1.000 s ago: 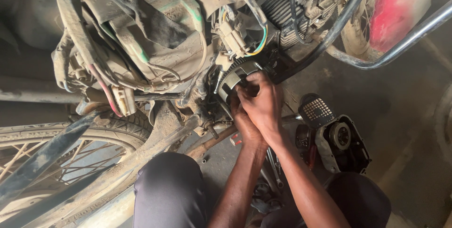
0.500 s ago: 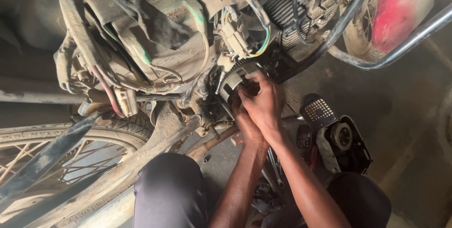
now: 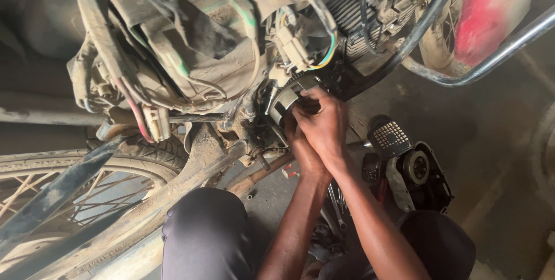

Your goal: The recorder is disassembling, cleaning, and inspecting parts of a motorcycle clutch assembly.

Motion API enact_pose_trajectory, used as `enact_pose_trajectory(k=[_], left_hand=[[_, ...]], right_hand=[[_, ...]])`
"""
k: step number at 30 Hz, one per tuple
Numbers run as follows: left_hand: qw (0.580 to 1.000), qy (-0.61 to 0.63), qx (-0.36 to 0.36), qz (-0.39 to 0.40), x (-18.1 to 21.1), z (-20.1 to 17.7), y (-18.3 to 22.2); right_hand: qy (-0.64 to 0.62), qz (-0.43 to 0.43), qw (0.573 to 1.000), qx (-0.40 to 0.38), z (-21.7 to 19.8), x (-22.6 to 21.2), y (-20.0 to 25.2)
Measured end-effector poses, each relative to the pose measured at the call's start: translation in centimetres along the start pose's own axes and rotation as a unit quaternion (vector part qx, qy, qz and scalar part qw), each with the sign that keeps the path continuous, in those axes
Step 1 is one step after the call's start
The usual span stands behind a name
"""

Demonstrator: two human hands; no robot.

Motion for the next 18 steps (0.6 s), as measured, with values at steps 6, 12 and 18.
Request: enact_pose_trajectory(k=[6, 12, 18], left_hand=[[1.0, 0.009, 0.013, -0.01, 0.0, -0.1, 0.2], [1.0, -0.016, 0.002, 0.008, 1.3, 0.7, 0.6], [0.997, -0.037, 0.061, -0.026, 3.7, 2.5, 3.2]], right_hand=[[-0.006, -0.004, 1.0, 0.006, -0.3, -0.6, 0.1], [-0.035, -0.025, 0.999, 0.01, 0.1, 0.5, 0.0], [-0.118, 0.077, 0.99, -0.026, 0.8, 2.4, -0.2]])
Point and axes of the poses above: each hand's wrist, its own y-axis away from the middle knuckle, its own z-axis out of the palm, x = y × z, the point moved 10 cm from there along -y, towards the middle knuckle, and after that the axes turned 15 degrees about -x, right-handed, at the moved point
